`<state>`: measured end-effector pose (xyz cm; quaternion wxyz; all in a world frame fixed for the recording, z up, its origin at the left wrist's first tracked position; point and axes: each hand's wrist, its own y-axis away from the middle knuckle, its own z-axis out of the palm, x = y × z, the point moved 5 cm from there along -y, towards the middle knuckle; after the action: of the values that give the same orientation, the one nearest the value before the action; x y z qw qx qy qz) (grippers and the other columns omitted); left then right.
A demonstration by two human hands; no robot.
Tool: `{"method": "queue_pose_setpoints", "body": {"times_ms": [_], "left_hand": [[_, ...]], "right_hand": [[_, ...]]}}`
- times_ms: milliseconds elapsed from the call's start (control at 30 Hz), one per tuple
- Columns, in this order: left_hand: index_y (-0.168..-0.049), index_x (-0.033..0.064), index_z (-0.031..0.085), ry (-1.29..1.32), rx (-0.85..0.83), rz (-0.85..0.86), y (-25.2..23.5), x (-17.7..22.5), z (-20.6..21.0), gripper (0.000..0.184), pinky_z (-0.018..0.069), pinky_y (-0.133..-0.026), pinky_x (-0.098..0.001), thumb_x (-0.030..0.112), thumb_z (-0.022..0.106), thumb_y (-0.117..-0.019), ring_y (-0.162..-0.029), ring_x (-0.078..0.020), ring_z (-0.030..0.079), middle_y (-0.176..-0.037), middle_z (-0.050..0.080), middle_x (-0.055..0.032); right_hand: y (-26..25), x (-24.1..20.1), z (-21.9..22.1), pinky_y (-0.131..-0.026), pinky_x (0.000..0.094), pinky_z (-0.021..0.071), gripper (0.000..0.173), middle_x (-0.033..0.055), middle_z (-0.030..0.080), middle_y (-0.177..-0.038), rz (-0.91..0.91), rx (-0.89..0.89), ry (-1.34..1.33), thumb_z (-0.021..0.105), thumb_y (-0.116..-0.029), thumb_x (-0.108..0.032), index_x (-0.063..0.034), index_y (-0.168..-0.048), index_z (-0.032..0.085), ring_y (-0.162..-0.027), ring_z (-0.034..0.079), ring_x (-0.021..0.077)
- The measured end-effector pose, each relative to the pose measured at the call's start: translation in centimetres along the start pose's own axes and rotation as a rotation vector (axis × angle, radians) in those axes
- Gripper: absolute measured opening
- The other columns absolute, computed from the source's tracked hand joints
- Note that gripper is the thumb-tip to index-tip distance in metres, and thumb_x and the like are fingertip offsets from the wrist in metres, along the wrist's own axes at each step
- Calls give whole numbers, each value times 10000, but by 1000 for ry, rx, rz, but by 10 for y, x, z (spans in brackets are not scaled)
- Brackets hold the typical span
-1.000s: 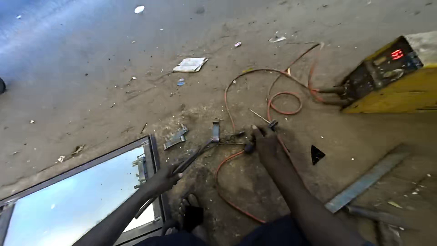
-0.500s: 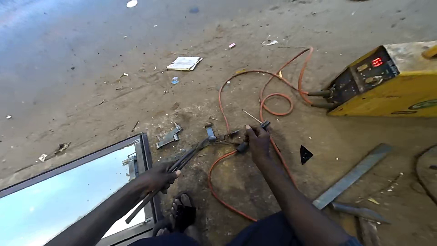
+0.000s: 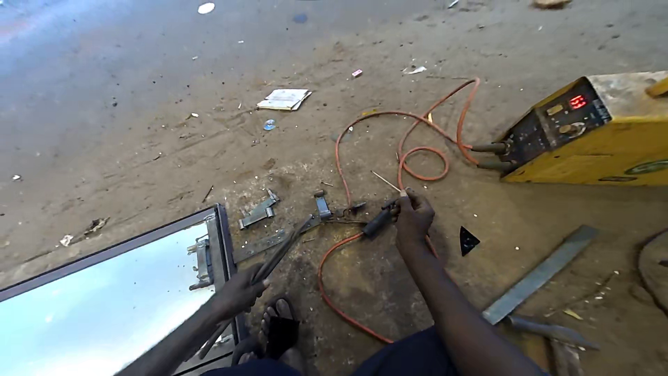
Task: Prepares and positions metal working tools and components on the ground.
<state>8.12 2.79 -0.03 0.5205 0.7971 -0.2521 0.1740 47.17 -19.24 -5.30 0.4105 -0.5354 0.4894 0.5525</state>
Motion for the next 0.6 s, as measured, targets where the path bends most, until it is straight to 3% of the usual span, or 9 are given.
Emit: {"method": "queue_pose_setpoints", "body": {"times_ms": [100, 167, 200, 267, 333, 400, 467, 600], "left_hand": [[-1520, 187, 447, -236, 69, 40, 2, -26, 15, 511, 562, -845, -545, 378, 535, -1054, -913, -318, 682, -1100, 677, -167], [-1536, 185, 443, -354, 80, -10, 10, -31, 24, 504, 513, -939, -615, 371, 497, -1070, -1061, -407, 671, -1204, 671, -219], [-1545, 173, 435, -405, 78, -38, 15, -30, 27, 502, 493, -967, -635, 358, 484, -1081, -1111, -441, 656, -1244, 660, -242], [-1549, 205, 417, -527, 93, -62, 17, -46, 34, 493, 518, -949, -619, 354, 472, -1083, -1105, -425, 658, -1244, 649, -221], [-1526, 210, 436, -597, 146, -76, 15, -62, 39, 479, 542, -928, -601, 342, 491, -1070, -1098, -416, 661, -1247, 642, -208], [-1492, 166, 486, -680, 195, -77, 14, -71, 42, 466, 508, -999, -578, 327, 512, -1055, -1167, -406, 633, -1272, 639, -205], [-1462, 134, 513, -810, 211, -73, 12, -76, 45, 460, 431, -1088, -550, 272, 538, -1025, -1262, -381, 581, -1293, 645, -187], [-1412, 130, 533, -1008, 310, 28, 4, -91, 50, 485, 446, -1024, -579, 195, 629, -941, -1252, -394, 569, -1231, 666, -167]], "right_hand": [[-3, 5, -8, -569, 377, 568, 353, 115, 673, -924, 83, 106, -1, 621, -1012, -311, -68, -1269, 621, -644, 638, 191], [-2, 8, -11, -683, 414, 564, 420, 130, 675, -1046, 135, 148, 24, 645, -996, -315, -68, -1327, 566, -797, 655, 216], [0, 9, -12, -798, 459, 564, 470, 150, 665, -1147, 165, 151, 42, 655, -987, -308, -63, -1370, 535, -937, 663, 248], [5, 16, -13, -893, 541, 532, 568, 193, 615, -1271, 241, 151, 61, 689, -966, -324, -77, -1429, 472, -1103, 624, 320], [10, 24, -10, -854, 578, 509, 696, 216, 576, -1328, 346, 152, 61, 730, -936, -385, -114, -1483, 394, -1130, 594, 360], [13, 34, -7, -909, 616, 501, 859, 231, 521, -1410, 422, 123, 56, 749, -912, -435, -134, -1561, 273, -1212, 563, 386], [15, 43, -2, -902, 618, 506, 914, 238, 529, -1394, 476, 98, 57, 765, -882, -493, -159, -1565, 258, -1193, 574, 397], [20, 50, 10, -801, 585, 561, 876, 229, 600, -1287, 443, -28, 128, 718, -889, -589, -191, -1544, 294, -1023, 656, 382]]}}
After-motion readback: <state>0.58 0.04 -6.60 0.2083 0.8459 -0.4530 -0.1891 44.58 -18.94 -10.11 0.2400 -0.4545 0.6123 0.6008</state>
